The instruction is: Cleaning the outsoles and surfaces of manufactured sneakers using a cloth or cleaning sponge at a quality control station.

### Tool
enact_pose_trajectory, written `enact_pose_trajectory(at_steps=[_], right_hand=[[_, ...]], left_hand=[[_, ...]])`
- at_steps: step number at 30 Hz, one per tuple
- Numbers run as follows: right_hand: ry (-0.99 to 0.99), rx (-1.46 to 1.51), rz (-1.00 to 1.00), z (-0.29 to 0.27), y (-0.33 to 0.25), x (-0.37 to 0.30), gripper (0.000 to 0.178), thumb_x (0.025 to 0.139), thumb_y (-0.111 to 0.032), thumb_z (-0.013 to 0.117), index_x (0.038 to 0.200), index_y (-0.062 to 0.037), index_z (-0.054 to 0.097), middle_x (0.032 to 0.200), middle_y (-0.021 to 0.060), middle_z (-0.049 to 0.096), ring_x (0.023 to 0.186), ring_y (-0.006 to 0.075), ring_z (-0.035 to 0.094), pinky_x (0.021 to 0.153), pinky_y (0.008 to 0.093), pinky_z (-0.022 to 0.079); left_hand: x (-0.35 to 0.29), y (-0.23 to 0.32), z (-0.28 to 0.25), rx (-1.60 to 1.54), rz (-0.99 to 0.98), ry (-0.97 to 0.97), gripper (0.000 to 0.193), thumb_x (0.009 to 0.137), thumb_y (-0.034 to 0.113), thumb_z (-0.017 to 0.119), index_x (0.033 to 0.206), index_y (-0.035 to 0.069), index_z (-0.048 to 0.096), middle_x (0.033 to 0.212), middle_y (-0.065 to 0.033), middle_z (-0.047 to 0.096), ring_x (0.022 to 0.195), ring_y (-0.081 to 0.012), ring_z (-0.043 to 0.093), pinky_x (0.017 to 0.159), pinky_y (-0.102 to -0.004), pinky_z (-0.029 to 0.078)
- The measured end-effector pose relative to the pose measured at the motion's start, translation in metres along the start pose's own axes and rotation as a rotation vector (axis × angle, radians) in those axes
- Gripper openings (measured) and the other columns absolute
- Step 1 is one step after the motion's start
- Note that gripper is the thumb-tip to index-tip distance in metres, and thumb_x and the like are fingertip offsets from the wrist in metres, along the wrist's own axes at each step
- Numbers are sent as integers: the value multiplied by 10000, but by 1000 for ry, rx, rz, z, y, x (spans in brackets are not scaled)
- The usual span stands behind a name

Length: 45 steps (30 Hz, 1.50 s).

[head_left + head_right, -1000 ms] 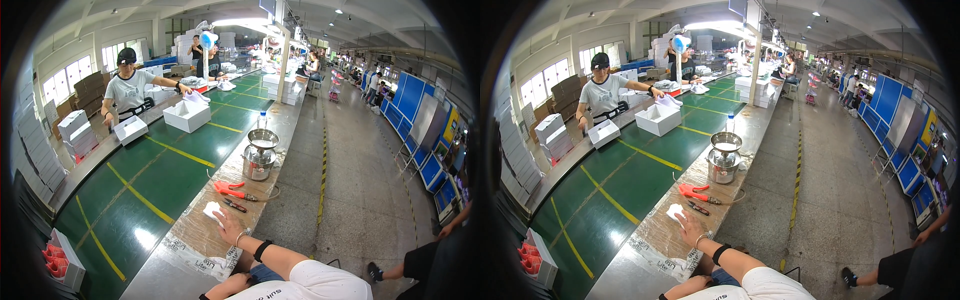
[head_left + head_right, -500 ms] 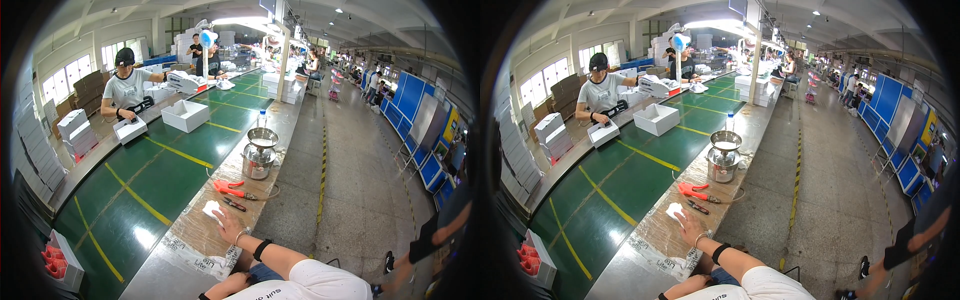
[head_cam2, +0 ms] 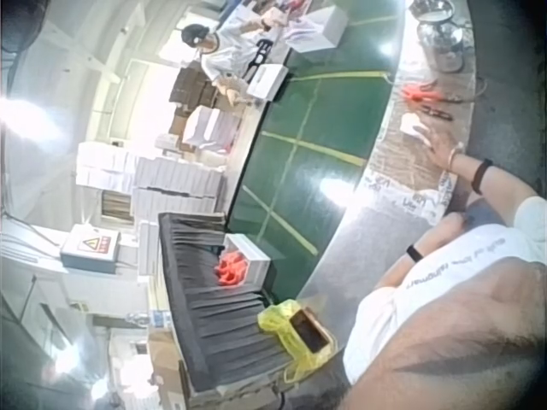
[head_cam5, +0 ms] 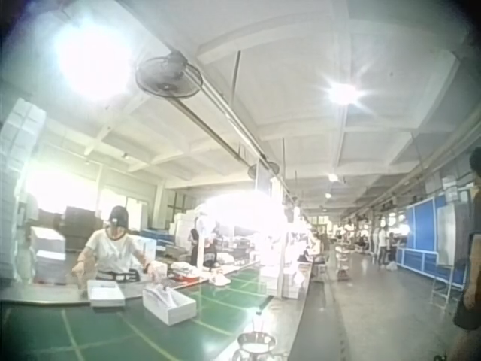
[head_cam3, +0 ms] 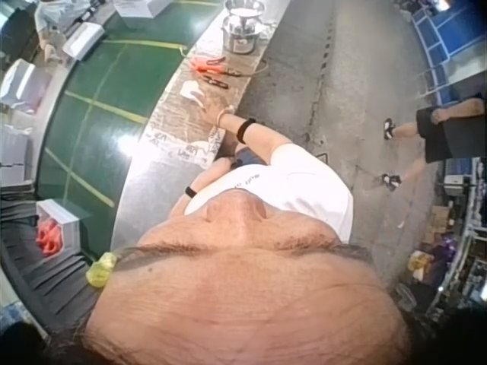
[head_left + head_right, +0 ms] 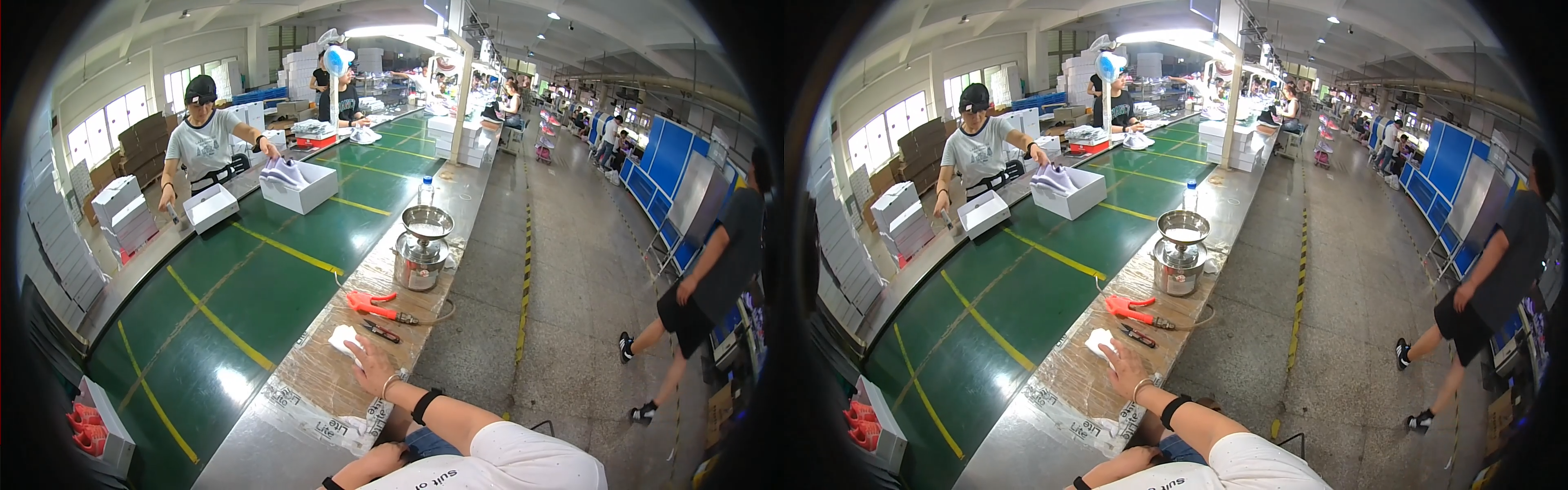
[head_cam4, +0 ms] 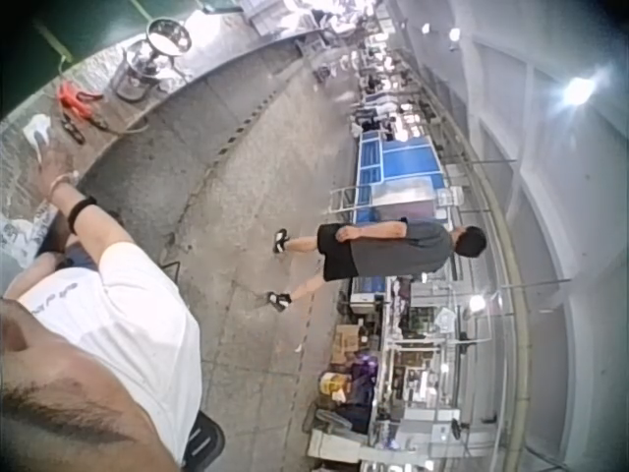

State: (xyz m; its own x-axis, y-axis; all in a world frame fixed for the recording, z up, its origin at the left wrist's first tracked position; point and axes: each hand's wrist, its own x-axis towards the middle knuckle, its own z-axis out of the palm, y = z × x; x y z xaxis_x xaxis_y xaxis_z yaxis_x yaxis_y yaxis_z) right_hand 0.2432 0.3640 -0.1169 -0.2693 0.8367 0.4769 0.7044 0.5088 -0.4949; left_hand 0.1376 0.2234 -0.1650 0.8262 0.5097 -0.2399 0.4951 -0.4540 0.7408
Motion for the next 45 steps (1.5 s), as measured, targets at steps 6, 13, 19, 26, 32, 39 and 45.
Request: enact_pose_trajectory(at_steps=[6,13,19,26,32,39,45], right_hand=[[0,3,4,1,1,0,576,771,-109,576,1320,-154,408,1320,174,380,1195,352,399,1000,436,325],[-6,2,15,0,0,0,576,769,-106,578,1318,-156,411,1329,172,373,1207,352,388,1006,434,319],[-14,2,15,0,0,0,566,776,-125,575,1317,-149,411,1325,177,373,1205,353,387,1005,436,317],[-11,-2,4,1,0,0,562,779,-132,571,1318,-145,412,1322,180,374,1201,358,389,1003,439,317],[-7,26,5,0,1,0,567,771,-111,579,1314,-143,417,1318,185,374,1195,359,395,999,438,323],[0,14,2,0,-1,0,568,770,-97,581,1313,-141,419,1318,183,374,1162,349,419,991,423,338],[4,12,2,1,0,0,567,773,-99,578,1315,-142,416,1318,184,375,1162,346,419,995,425,335]], left_hand=[[-1,5,-3,-10,-8,-2,360,806,237,523,1012,-55,559,971,-271,602,904,-397,592,801,-436,473],[-2,9,-3,-23,-29,12,377,824,247,506,1052,-50,554,964,-271,605,904,-400,593,803,-438,474],[-1,8,-2,3,-44,0,382,829,257,499,1053,-48,555,959,-274,606,903,-399,594,804,-438,473],[-2,6,-1,0,-34,13,377,819,254,508,1037,-49,561,956,-273,607,901,-396,595,805,-438,473],[-3,12,-5,-3,-55,11,369,813,260,516,1009,-48,571,949,-271,609,895,-398,596,799,-439,473],[-2,5,-1,-8,-33,19,352,804,253,530,989,-44,574,938,-266,613,886,-399,598,792,-440,474],[-3,9,-4,-13,-51,14,350,801,248,535,994,-40,579,944,-263,615,892,-394,600,799,-438,474]])
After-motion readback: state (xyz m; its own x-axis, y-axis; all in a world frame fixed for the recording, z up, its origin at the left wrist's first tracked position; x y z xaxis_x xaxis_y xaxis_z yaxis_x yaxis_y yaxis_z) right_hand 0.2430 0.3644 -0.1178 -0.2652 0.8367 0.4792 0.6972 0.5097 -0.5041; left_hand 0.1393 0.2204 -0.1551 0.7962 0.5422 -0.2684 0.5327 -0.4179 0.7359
